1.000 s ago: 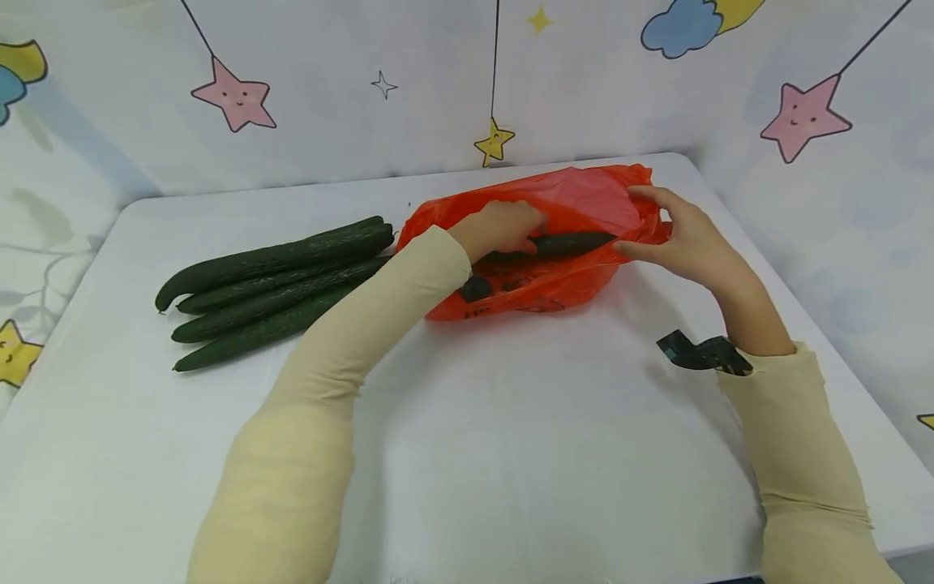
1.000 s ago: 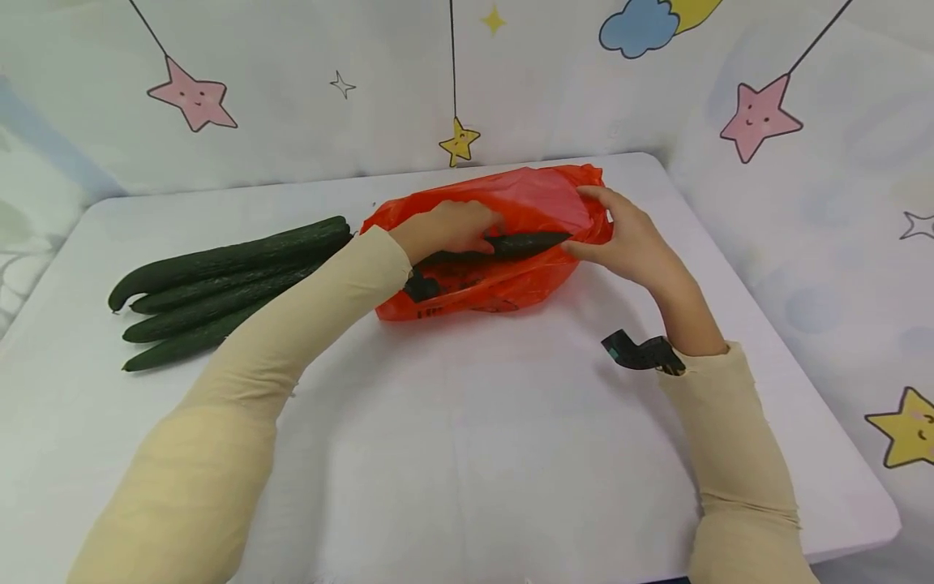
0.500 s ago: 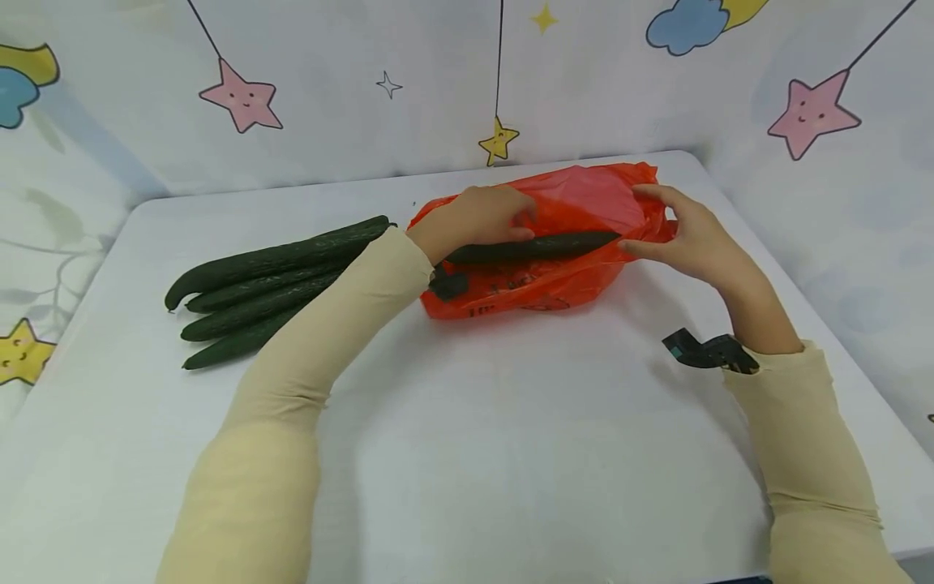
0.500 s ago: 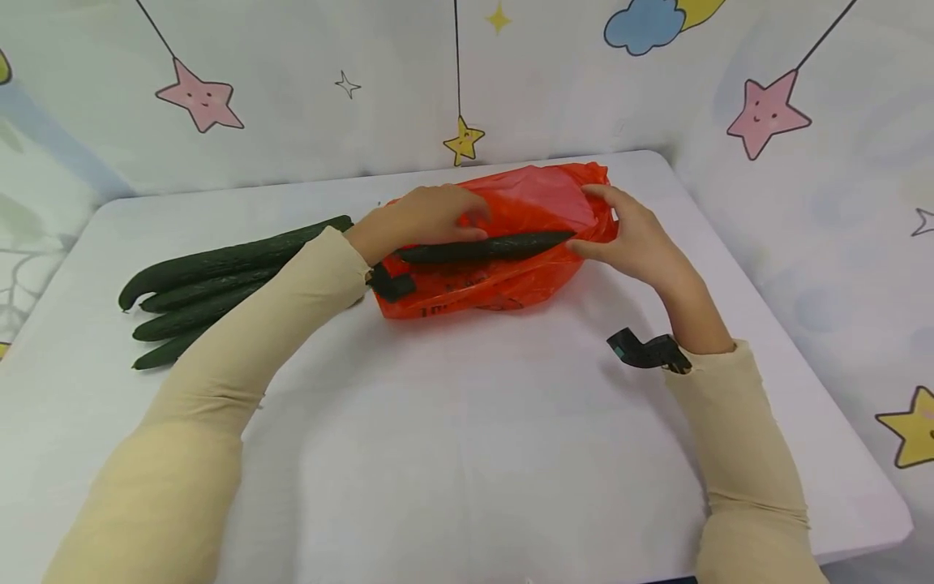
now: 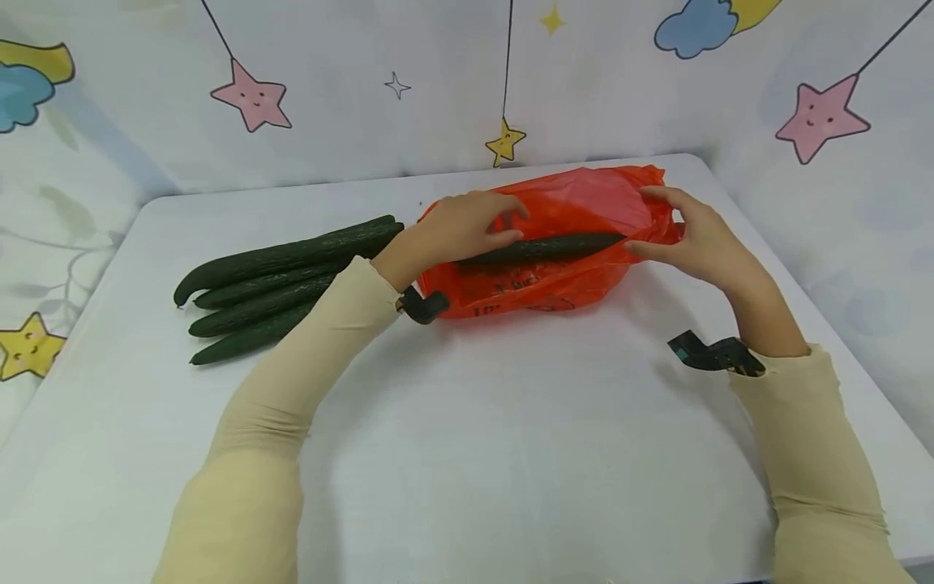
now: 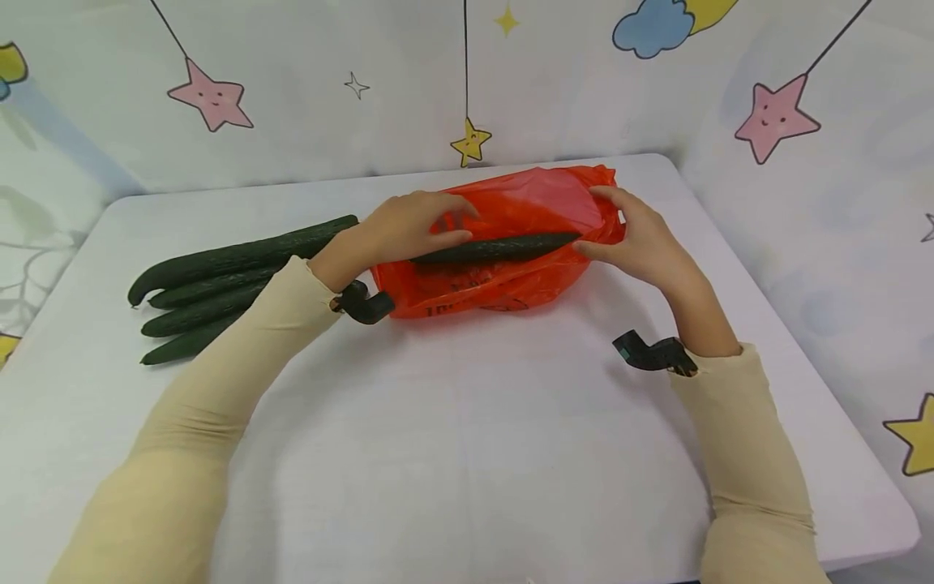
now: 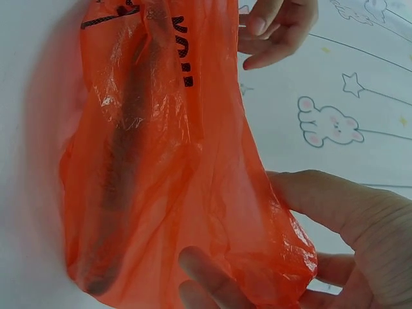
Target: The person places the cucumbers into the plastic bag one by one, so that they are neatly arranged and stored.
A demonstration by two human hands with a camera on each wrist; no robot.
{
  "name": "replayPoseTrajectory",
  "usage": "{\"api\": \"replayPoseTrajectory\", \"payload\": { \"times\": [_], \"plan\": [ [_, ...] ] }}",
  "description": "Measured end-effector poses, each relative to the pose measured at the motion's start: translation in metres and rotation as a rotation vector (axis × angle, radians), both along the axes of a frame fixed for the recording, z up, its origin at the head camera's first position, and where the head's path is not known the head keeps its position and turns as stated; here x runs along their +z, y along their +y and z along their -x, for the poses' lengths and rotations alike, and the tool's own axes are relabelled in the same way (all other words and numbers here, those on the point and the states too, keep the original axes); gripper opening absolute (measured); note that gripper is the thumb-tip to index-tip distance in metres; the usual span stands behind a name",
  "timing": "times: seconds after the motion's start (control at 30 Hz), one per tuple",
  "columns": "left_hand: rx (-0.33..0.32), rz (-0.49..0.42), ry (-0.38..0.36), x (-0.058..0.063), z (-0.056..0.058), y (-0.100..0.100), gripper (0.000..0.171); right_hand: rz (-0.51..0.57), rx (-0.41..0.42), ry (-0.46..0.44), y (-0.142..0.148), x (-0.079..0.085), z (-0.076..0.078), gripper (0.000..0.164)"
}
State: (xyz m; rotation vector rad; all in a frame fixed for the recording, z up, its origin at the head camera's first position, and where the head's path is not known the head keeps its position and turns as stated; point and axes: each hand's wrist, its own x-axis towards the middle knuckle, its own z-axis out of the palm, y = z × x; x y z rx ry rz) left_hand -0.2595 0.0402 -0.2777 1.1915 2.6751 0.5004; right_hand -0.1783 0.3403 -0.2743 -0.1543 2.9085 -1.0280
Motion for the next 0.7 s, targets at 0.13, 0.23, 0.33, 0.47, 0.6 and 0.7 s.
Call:
{"api": "replayPoseTrajectory", "payload": {
  "times": [0.13, 0.23, 0.33, 0.47, 0.6, 0.7],
  "plan": [
    [0.042, -0.035, 0.036, -0.002, -0.006, -0.009, 0.046, -0.007, -0.007, 0.007, 0.001, 0.000, 0.000, 0.077],
    [0.063, -0.066, 0.043, -0.003, -0.010, -0.015, 0.047, -0.013, -0.009, 0.012, 0.001, 0.001, -0.001, 0.076],
    [0.078, -0.093, 0.040, -0.003, -0.014, -0.021, 0.047, -0.012, -0.010, 0.011, 0.002, 0.001, -0.001, 0.076],
    [0.094, -0.114, 0.059, -0.005, -0.019, -0.028, 0.047, -0.009, -0.006, 0.002, 0.002, 0.001, 0.000, 0.077],
    [0.103, -0.119, 0.096, -0.008, -0.021, -0.036, 0.045, -0.007, -0.002, -0.008, 0.003, -0.001, 0.000, 0.077],
    [0.104, -0.138, 0.130, -0.009, -0.022, -0.042, 0.043, -0.002, -0.003, -0.013, 0.004, -0.002, 0.000, 0.078]
  ]
}}
